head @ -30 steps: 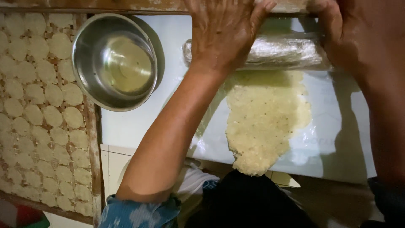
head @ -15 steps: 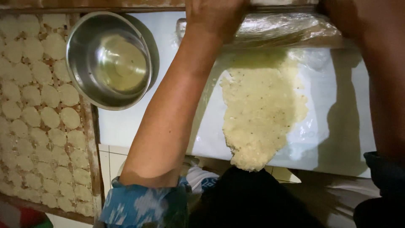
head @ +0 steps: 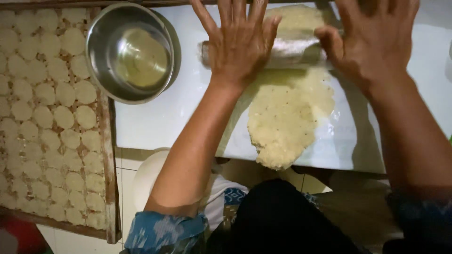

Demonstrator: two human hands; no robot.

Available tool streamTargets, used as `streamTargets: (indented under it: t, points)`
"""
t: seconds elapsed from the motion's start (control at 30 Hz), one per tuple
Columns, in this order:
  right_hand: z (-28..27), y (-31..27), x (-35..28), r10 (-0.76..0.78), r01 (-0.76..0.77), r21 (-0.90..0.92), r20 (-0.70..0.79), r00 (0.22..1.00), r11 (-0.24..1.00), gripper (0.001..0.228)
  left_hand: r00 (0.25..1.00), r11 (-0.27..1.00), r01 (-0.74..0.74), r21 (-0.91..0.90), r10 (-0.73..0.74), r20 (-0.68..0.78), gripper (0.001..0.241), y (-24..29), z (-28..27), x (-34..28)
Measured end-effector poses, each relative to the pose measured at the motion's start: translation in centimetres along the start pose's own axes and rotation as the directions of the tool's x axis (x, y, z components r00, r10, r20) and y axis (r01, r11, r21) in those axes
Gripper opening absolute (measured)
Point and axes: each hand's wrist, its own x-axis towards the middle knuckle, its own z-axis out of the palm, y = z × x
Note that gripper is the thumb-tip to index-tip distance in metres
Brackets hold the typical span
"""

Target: Flattening dough balls into thin discs using a rolling pin and a circular press.

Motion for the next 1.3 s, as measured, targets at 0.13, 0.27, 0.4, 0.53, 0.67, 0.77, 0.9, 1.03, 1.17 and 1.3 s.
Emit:
streamTargets:
  t: [0.13, 0.27, 0.4, 0.53, 0.67, 0.77, 0.9, 1.03, 1.17, 1.3]
  points:
    - [-0.6, -1.9, -2.1, -0.055, 0.051, -0.026, -0.185, 0.981, 0.998, 0.064, 0.907, 0.996, 0.065, 0.061, -0.084, 0.412, 0.071, 0.8, -2.2, -2.0]
    - [-0.6, -2.6, -4.2, 0.032, -0.032, -0.001, -0.050, 0.998, 0.999, 0.066, 0.869, 0.995, 0.044, 0.085, -0.080, 0.488, 0.073, 1.3, -3.1, -4.3]
    - [-0.8, -4.0, -6.3, 0.039, -0.037, 0.076, -0.025, 0.999, 0.996, 0.079, 0.984, 0.999, 0.025, -0.025, -0.020, 0.177, 0.075, 1.2, -0.7, -8.1]
    - [-1.4, -5.8, -8.4, 0.084, -0.082, 0.206, -0.004, 0.996, 0.975, 0.072, 0.940, 1.000, -0.011, -0.004, 0.012, 0.340, 0.077, 1.6, -1.9, -10.3]
    - [-2.3, -6.8, -10.4, 0.091, -0.098, 0.197, 0.044, 0.995, 0.975, 0.065, 0.939, 0.996, -0.063, -0.065, 0.082, 0.333, 0.073, 0.8, -2.6, -13.2]
    - [-2.7, -6.1, -10.4, -0.012, 0.015, 0.091, -0.028, 1.000, 0.996, 0.053, 0.918, 0.988, -0.154, -0.011, 0.148, 0.367, 0.082, -0.5, -2.1, -13.0]
    - [-2.3, -4.3, -10.0, 0.045, -0.050, 0.035, 0.137, 0.990, 0.998, 0.069, 0.969, 0.976, -0.206, -0.073, 0.214, 0.125, 0.091, -1.6, -2.1, -11.8]
    - [-4.8, -5.9, -11.2, 0.071, -0.069, -0.017, 0.226, 0.972, 0.997, 0.059, 0.965, 0.964, -0.179, -0.198, 0.212, 0.156, 0.065, -0.9, -5.1, -12.3]
    - [-5.2, -8.9, -14.4, 0.127, -0.165, 0.085, 0.342, 0.931, 0.983, 0.072, 0.913, 0.972, -0.120, -0.202, 0.188, 0.363, 0.068, 0.2, -5.8, -16.1]
    - [-4.2, -10.4, -15.7, 0.164, -0.191, 0.136, 0.185, 0.969, 0.972, 0.059, 0.983, 0.980, -0.093, -0.176, 0.119, 0.143, 0.065, 0.8, -4.4, -17.8]
